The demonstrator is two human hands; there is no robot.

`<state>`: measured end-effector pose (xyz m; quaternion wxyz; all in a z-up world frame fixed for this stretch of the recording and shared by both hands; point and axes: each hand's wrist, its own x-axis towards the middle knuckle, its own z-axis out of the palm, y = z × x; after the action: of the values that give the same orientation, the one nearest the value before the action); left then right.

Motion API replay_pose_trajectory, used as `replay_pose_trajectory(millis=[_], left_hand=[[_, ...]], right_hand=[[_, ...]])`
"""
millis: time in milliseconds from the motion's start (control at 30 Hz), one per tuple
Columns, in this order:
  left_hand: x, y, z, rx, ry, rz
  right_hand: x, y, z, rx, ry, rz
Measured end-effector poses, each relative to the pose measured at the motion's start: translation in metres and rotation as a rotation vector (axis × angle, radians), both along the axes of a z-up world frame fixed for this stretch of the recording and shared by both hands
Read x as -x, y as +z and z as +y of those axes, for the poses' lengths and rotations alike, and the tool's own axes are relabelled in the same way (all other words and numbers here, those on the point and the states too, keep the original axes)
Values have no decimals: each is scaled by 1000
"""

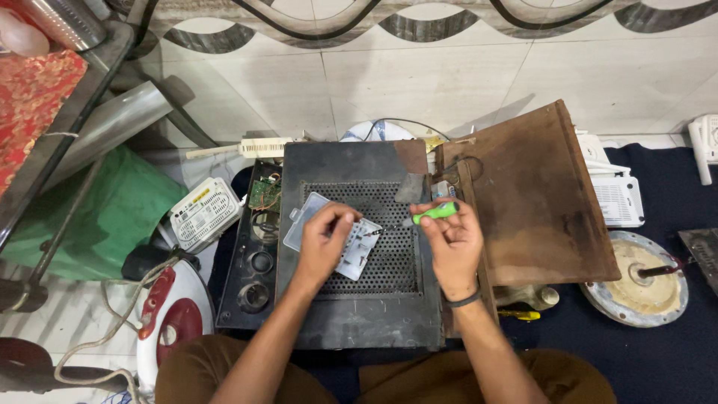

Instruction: The person is sitting on the floor and using a screwdriver to manipulate small components inside a plastic case. They repeatedly open and close the case, adjust the components, and place the case on a perforated metal surface.

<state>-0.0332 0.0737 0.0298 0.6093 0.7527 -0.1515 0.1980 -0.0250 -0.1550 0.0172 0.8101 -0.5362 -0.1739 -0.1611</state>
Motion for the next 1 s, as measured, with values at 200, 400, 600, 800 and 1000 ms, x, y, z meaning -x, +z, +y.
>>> replay_pose_trajectory(millis=[200,400,600,800,1000], left_hand=[[23,11,1,-425,147,-165],[33,9,4,-565,114,-146],[35,11,2,-639,80,-118],[36,12,1,-683,79,-118],[36,11,1,-675,92,-100]], right_hand=[[3,-6,8,30,14,16],[1,-14,10,80,65,64],[1,-14,12,90,79,94],[2,-8,9,68,41,72],[-5,0,-10,56,-53,17]])
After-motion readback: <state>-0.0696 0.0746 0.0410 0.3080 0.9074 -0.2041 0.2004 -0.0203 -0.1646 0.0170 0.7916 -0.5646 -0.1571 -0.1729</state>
